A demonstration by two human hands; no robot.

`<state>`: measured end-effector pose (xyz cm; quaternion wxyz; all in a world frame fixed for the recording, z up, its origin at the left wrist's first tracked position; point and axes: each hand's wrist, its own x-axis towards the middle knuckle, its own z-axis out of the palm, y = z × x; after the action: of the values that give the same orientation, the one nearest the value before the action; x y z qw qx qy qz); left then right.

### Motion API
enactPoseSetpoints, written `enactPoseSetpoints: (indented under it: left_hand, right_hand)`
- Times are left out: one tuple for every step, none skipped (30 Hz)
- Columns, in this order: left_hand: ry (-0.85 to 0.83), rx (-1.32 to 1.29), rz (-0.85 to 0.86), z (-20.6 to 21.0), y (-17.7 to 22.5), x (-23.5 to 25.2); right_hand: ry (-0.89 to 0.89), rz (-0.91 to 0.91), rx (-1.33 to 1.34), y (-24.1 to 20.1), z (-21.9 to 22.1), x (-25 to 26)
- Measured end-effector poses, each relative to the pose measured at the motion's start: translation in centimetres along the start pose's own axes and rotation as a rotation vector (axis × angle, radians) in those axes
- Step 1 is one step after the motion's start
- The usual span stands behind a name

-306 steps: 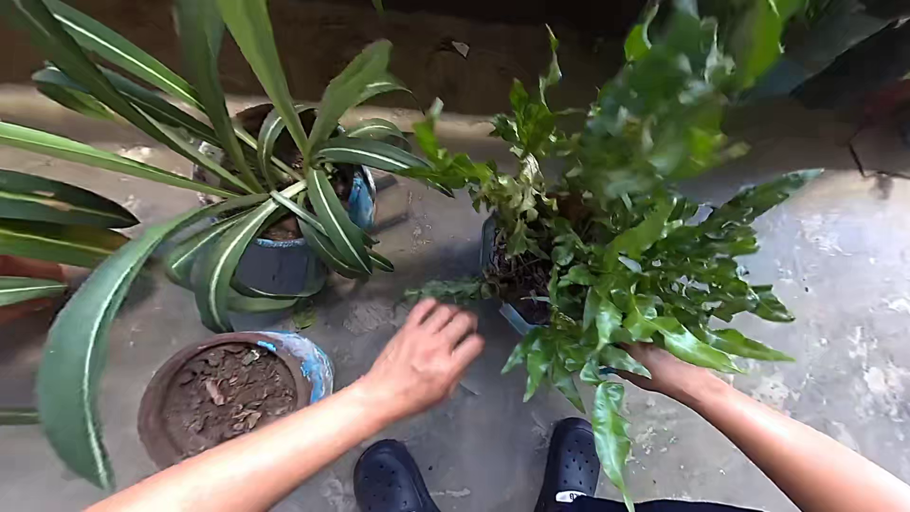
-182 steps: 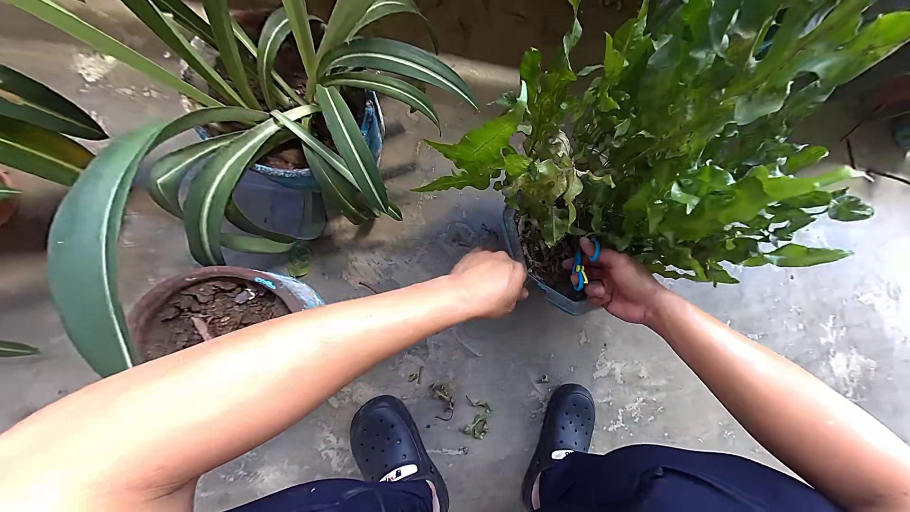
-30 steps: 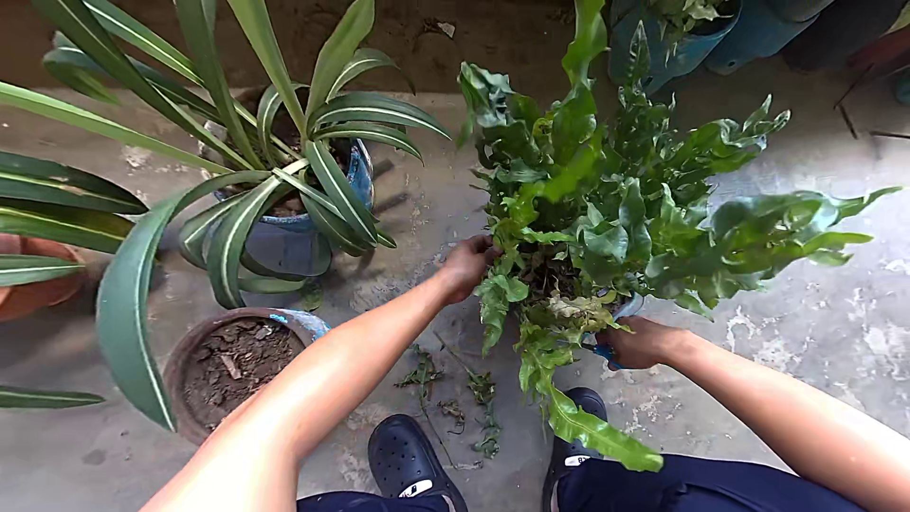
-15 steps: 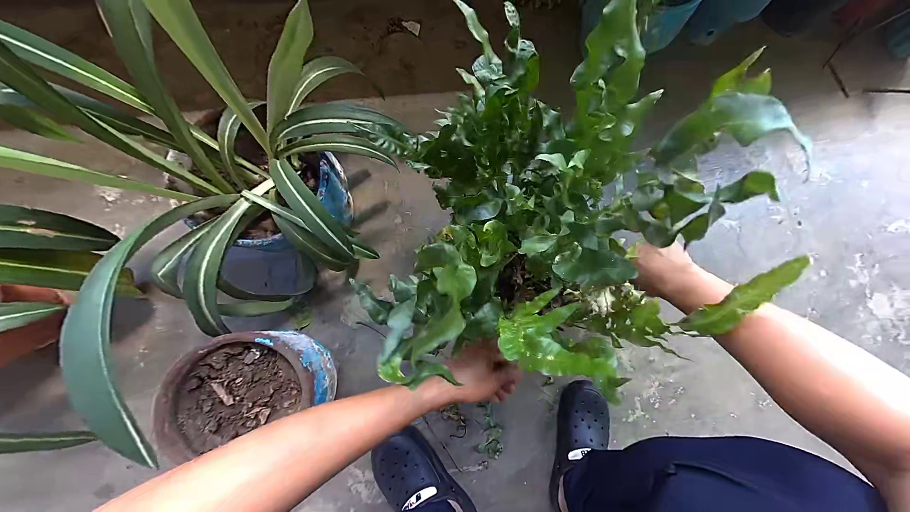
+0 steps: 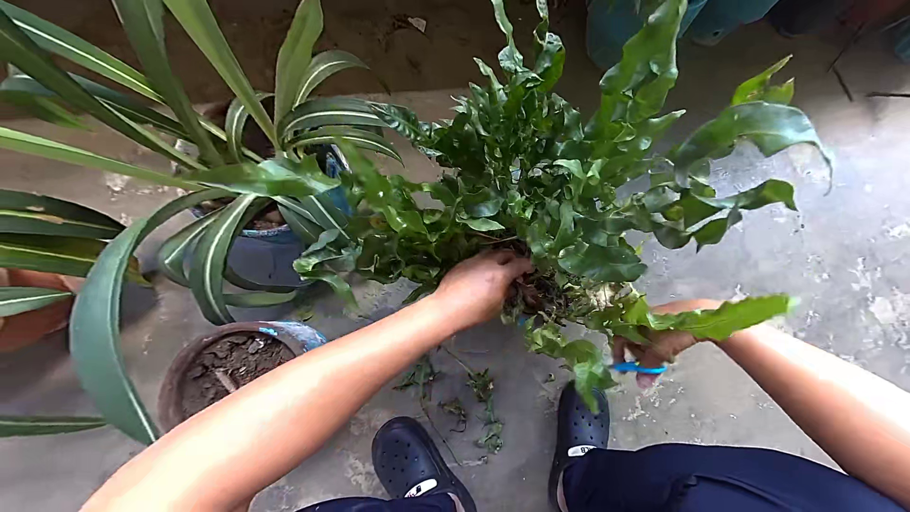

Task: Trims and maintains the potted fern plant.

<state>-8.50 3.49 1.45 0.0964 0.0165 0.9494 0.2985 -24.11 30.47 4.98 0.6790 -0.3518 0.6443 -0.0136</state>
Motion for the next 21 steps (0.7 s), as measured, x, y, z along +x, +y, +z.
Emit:
enactPoseSetpoints:
  left_hand:
    - [0.003, 0.014, 0.014, 0.1, -0.3, 0.4]
    - [0.028, 0.003, 0.014, -0.1, -0.6, 0.7]
    - [0.072, -0.012, 0.002, -0.7, -0.8, 0.9]
    - [0.117, -0.016, -0.012, -1.5, -0.9, 0.7]
    - [0.180, -0.002, -0.013, -2.4, -1.0, 0.5]
    - [0.216, 0.004, -0.016, -3.6, -1.1, 0.1]
    - [0.220, -0.007, 0.011, -5.2, -1.1, -0.4]
    - [0.171, -0.030, 0.052, -6.9, -0.9, -1.1]
    - [0.076, -0.055, 0.093, -8.4, -0.7, -1.9]
    - [-0.064, -0.084, 0.114, -9.6, -0.2, -2.9]
    - [-0.223, -0.098, 0.121, -10.2, 0.5, -3.8]
    - [-0.378, -0.080, 0.123, -9.9, 1.4, -4.8]
    - [-0.546, -0.041, 0.115, -9.1, 2.4, -5.7]
    - [-0.717, 0.010, 0.088, -8.3, 3.7, -6.2]
    - [-0.859, 0.077, 0.044, -7.8, 5.2, -6.3]
    - [-0.911, 0.130, 0.019, -7.4, 6.3, -6.3]
    - [-0.863, 0.147, 0.017, -7.4, 7.0, -6.2]
    - [-0.729, 0.129, 0.036, -7.4, 7.2, -6.0]
    - [-0.529, 0.099, 0.082, -7.3, 6.9, -5.8]
    - [-0.303, 0.083, 0.151, -7.1, 6.5, -5.1]
    - [-0.115, 0.104, 0.215, -6.8, 5.9, -4.2]
  right_hand:
    - [0.092, 0.185, -0.208, -0.3, -1.2, -0.8]
    - [0.151, 0.319, -0.353, 0.8, -2.5, -0.8]
    - [0.189, 0.459, -0.448, 2.1, -3.8, -0.9]
    - [0.273, 0.559, -0.505, 3.5, -4.8, -1.4]
    - [0.378, 0.600, -0.522, 4.8, -5.7, -2.0]
    - [0.477, 0.594, -0.510, 5.3, -6.6, -2.8]
    - [0.568, 0.552, -0.486, 5.1, -7.4, -3.5]
    - [0.636, 0.497, -0.458, 4.2, -7.8, -4.0]
    - [0.685, 0.438, -0.424, 3.1, -8.1, -4.3]
    - [0.718, 0.377, -0.408, 2.1, -8.2, -4.3]
    - [0.741, 0.314, -0.416, 1.5, -8.2, -3.9]
    - [0.756, 0.266, -0.438, 1.0, -8.2, -3.3]
    - [0.763, 0.240, -0.469, 0.4, -8.0, -2.7]
    - [0.759, 0.238, -0.504, -0.5, -7.8, -2.1]
    - [0.749, 0.254, -0.539, -1.7, -7.5, -1.7]
    - [0.727, 0.277, -0.564, -3.0, -7.2, -1.6]
    - [0.701, 0.299, -0.576, -4.1, -6.9, -1.5]
    - [0.689, 0.304, -0.595, -4.3, -6.7, -1.1]
    - [0.684, 0.294, -0.601, -4.2, -6.5, -0.7]
    - [0.677, 0.286, -0.607, -4.1, -6.4, -0.3]
    - [0.664, 0.281, -0.599, -4.5, -6.2, -0.2]
